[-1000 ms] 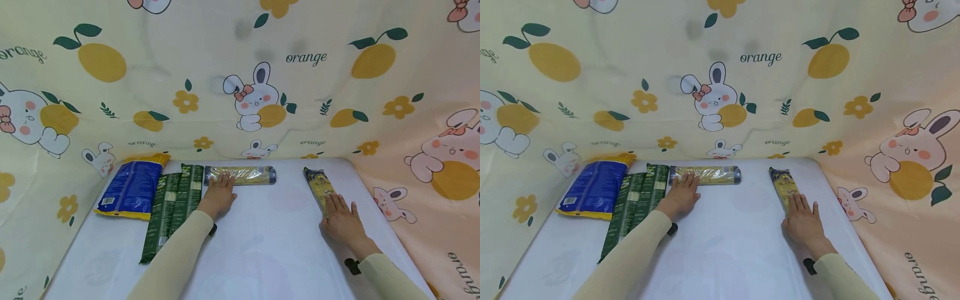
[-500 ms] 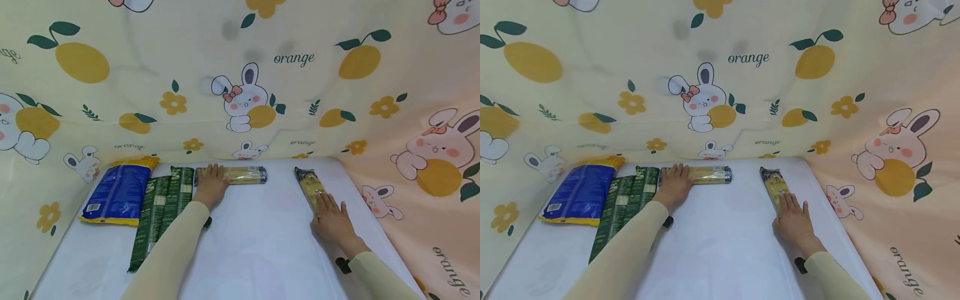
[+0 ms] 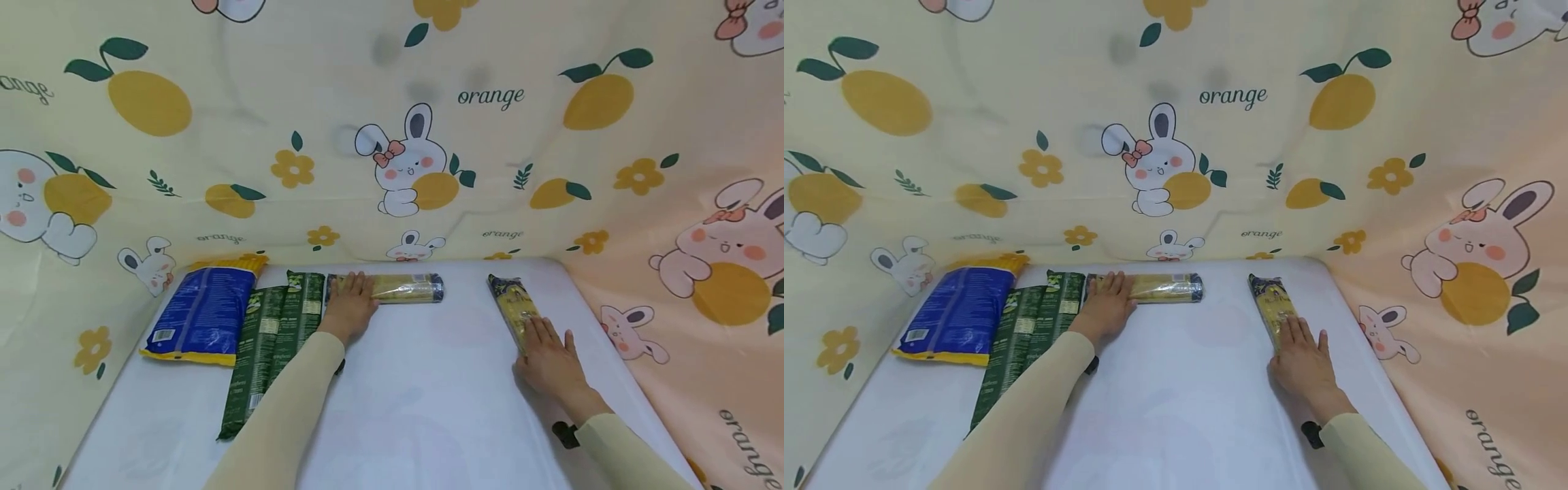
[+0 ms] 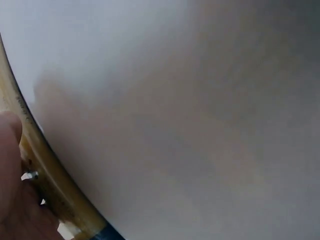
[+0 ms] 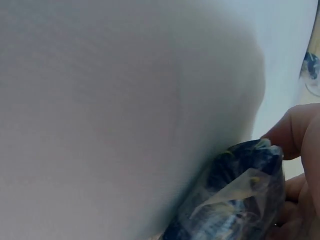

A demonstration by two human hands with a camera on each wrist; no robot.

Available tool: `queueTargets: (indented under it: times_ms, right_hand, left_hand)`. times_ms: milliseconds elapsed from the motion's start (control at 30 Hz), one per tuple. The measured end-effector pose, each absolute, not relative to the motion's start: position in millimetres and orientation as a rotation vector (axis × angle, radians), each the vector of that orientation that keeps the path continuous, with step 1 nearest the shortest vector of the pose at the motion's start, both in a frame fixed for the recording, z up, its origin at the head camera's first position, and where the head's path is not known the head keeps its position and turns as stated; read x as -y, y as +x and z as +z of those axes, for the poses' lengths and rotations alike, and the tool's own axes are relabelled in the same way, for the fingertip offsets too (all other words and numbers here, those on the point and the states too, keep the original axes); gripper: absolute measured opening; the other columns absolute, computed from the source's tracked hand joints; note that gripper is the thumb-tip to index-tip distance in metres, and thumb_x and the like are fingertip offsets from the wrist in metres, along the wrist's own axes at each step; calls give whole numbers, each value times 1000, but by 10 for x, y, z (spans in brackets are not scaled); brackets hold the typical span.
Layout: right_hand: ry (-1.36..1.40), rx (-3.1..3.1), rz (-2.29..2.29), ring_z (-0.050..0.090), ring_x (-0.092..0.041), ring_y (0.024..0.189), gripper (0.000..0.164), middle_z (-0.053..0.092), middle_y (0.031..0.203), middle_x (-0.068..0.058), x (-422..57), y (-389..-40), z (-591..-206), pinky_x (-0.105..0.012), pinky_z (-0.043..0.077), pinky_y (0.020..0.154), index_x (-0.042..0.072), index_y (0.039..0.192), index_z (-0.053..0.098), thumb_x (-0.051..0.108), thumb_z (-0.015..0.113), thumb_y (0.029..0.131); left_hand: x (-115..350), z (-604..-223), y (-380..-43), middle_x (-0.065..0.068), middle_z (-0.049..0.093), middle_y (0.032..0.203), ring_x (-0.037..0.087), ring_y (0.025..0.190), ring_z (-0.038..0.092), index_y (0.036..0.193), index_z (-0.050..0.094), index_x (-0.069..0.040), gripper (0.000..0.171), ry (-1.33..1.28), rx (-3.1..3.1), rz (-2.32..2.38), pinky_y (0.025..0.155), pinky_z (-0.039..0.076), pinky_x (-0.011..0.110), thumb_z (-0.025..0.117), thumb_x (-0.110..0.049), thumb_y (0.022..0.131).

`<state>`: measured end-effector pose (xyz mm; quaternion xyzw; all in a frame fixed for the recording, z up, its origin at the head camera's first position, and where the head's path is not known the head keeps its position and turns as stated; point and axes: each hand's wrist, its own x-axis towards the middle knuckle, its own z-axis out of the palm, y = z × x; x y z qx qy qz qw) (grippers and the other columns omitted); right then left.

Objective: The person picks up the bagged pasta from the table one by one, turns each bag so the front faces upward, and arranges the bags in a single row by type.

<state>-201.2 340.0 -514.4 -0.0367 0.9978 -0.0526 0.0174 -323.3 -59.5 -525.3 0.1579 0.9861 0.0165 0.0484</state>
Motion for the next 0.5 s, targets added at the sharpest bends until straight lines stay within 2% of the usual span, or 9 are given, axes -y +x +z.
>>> queueTargets:
  times_ms: [333, 500]
  right_hand:
    - [-150, -3172, -195, 27, -57, 152, 69, 30, 163, -38, -3299, -2012, -5119, -79, 14, 119, -14, 156, 33, 19, 55, 100]
    - [-259, -3237, -169, 33, -56, 150, 63, 37, 160, -37, -3018, -2067, -5069, -76, 23, 119, -16, 152, 39, 17, 55, 100]
  left_hand:
    - [569, -5170, -3033, 14, 18, 176, 34, 164, 14, 170, 19, -14, 64, 596, -2972, 85, 129, 13, 63, 31, -45, 116]
    - [578, -5208, -2946, 13, 16, 177, 33, 164, 12, 170, 18, -15, 64, 631, -2948, 107, 129, 12, 63, 30, -45, 116]
